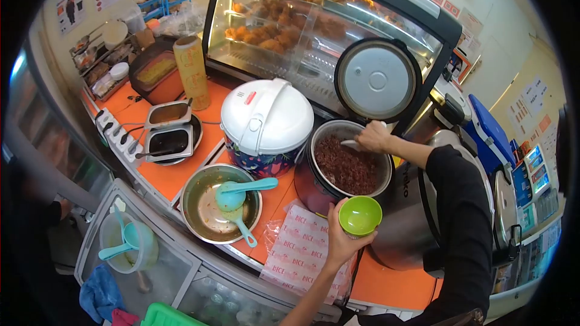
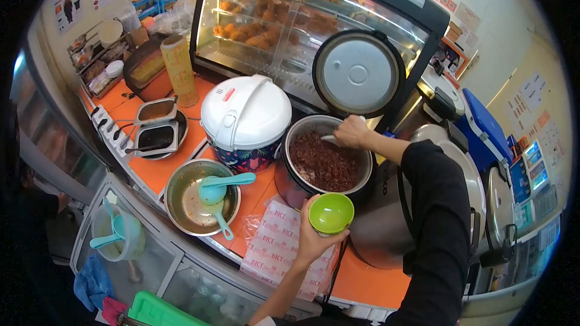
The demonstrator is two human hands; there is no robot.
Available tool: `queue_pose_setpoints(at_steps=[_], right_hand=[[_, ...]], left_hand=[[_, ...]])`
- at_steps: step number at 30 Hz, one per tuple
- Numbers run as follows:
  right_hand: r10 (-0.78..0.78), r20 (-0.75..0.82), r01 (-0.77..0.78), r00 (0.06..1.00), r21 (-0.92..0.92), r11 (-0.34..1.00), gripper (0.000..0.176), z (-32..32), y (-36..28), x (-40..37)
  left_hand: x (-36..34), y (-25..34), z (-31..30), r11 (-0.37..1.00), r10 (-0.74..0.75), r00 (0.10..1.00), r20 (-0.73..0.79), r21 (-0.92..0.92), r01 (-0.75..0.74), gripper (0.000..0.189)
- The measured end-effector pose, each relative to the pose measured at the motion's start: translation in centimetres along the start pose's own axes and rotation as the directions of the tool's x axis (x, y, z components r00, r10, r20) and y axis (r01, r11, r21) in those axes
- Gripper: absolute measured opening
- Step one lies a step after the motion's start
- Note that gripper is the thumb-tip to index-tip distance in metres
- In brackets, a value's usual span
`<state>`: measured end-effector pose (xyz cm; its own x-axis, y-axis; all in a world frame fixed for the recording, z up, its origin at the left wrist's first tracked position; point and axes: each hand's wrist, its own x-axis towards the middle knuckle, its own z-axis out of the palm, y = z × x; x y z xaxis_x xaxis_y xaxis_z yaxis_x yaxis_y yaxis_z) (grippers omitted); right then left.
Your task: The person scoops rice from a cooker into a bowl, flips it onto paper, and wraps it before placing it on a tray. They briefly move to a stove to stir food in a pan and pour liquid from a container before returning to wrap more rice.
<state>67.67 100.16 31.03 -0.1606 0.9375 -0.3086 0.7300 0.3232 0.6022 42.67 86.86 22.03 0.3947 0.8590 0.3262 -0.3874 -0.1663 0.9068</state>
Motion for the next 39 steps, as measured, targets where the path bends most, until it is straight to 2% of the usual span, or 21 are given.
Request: queue_pose_setpoints(at_steps=[1,4,6,8,9,11,12,14,17,18,20,21,25,27,29,30,31,32,34,38,39], right_hand=[[-0.035,-0.02,0.034,0.999,-0.01,0.999,0.019,0.0,0.0,-0.1],[-0.158,0.014,0.158,0.987,-0.014,0.987,0.017,-1.0,-1.0,-1.7],[-0.165,0.054,0.165,0.985,-0.003,0.986,0.015,-2.7,-2.5,-3.4],[-0.35,0.022,0.349,0.937,-0.145,0.926,0.015,-3.7,-3.3,-3.8],[-0.279,0.016,0.279,0.96,-0.118,0.953,0.015,-4.6,-3.4,-3.3],[-0.087,-0.098,0.08,0.991,-0.078,0.994,0.015,-5.1,-3.1,-1.6],[-0.026,-0.17,0.018,0.985,-0.045,0.999,0.014,-3.1,-2.8,0.5],[-0.062,-0.103,0.058,0.993,-0.038,0.998,0.015,-3.2,-3.5,2.0],[-0.29,-0.102,0.289,0.952,-0.023,0.957,0.016,-3.8,-4.5,-0.7],[-0.306,-0.101,0.31,0.947,0.02,0.951,0.016,-3.5,-5.1,-2.0],[-0.347,-0.099,0.355,0.933,0.08,0.931,0.017,-3.3,-5.7,-4.3],[-0.276,0.019,0.269,0.961,0.157,0.95,0.016,-5.0,-5.4,-4.2],[0.008,0.07,-0.018,0.997,0.141,0.99,0.016,-4.4,-2.7,-1.5],[-0.085,0.179,0.059,0.98,0.147,0.987,0.018,-4.3,-3.3,-3.0],[-0.128,0.265,0.085,0.956,0.167,0.982,0.021,-4.9,-3.8,-4.4],[-0.054,0.257,0.007,0.965,0.177,0.984,0.021,-5.7,-3.1,-5.2],[0.024,0.247,-0.073,0.969,0.191,0.979,0.021,-6.6,-2.1,-5.7],[0.105,0.232,-0.154,0.967,0.205,0.967,0.021,-7.1,-1.1,-5.7],[0.215,0.202,-0.255,0.956,0.202,0.946,0.021,-6.2,1.2,-4.7],[0.179,0.333,-0.236,0.926,0.14,0.962,0.026,-5.1,2.1,-2.9],[0.156,0.362,-0.209,0.919,0.11,0.972,0.027,-4.7,1.8,-2.8]], left_hand=[[0.1,0.1,0.0,0.993,0.068,0.998,0.01,0.101,-0.069,0.088],[0.0,0.3,0.6,0.986,0.052,0.999,-0.013,0.16,-0.049,0.087],[-0.1,-0.6,0.8,0.999,-0.002,1.0,-0.012,0.047,0.003,0.088],[-0.2,-0.5,0.8,0.999,-0.015,0.999,-0.035,-0.036,0.014,0.088],[-0.7,-0.5,0.1,0.998,-0.005,0.998,-0.061,-0.057,0.002,0.089],[-0.9,1.0,-2.2,0.986,0.065,0.991,-0.118,0.161,-0.046,0.093],[-0.7,2.1,-3.1,0.997,0.022,0.993,-0.118,0.072,-0.014,0.094],[-0.3,3.7,-4.3,0.991,-0.087,0.99,-0.112,-0.114,0.074,0.096],[0.8,6.2,-6.5,0.974,-0.087,0.982,-0.167,-0.219,0.049,0.095],[1.7,6.0,-7.3,0.993,-0.078,0.972,-0.222,-0.101,0.057,0.097],[4.0,8.3,-7.4,0.99,-0.115,0.982,-0.149,-0.098,0.102,0.106],[5.2,8.4,-7.1,0.997,-0.078,0.988,-0.131,-0.03,0.075,0.108],[10.0,7.1,-5.4,0.974,0.054,0.996,-0.066,0.225,-0.037,0.119],[11.8,7.2,-4.1,0.952,0.06,0.996,-0.061,0.303,-0.039,0.123],[13.8,7.1,-3.7,0.863,0.063,0.996,0.066,0.497,-0.088,0.124],[14.5,6.6,-3.3,0.81,0.052,0.991,0.122,0.576,-0.113,0.124],[15.2,5.9,-2.5,0.649,0.19,0.958,0.212,0.705,-0.285,0.127],[15.7,5.5,-1.6,0.559,-0.03,0.966,0.257,0.806,-0.197,0.126],[16.7,5.8,1.1,0.295,-0.448,0.867,0.22,0.951,-0.089,0.126],[18.9,-2.3,3.6,-0.01,-0.684,0.698,0.212,0.954,-0.299,0.099],[19.2,-3.0,3.7,0.02,-0.725,0.657,0.207,0.96,-0.28,0.101]])
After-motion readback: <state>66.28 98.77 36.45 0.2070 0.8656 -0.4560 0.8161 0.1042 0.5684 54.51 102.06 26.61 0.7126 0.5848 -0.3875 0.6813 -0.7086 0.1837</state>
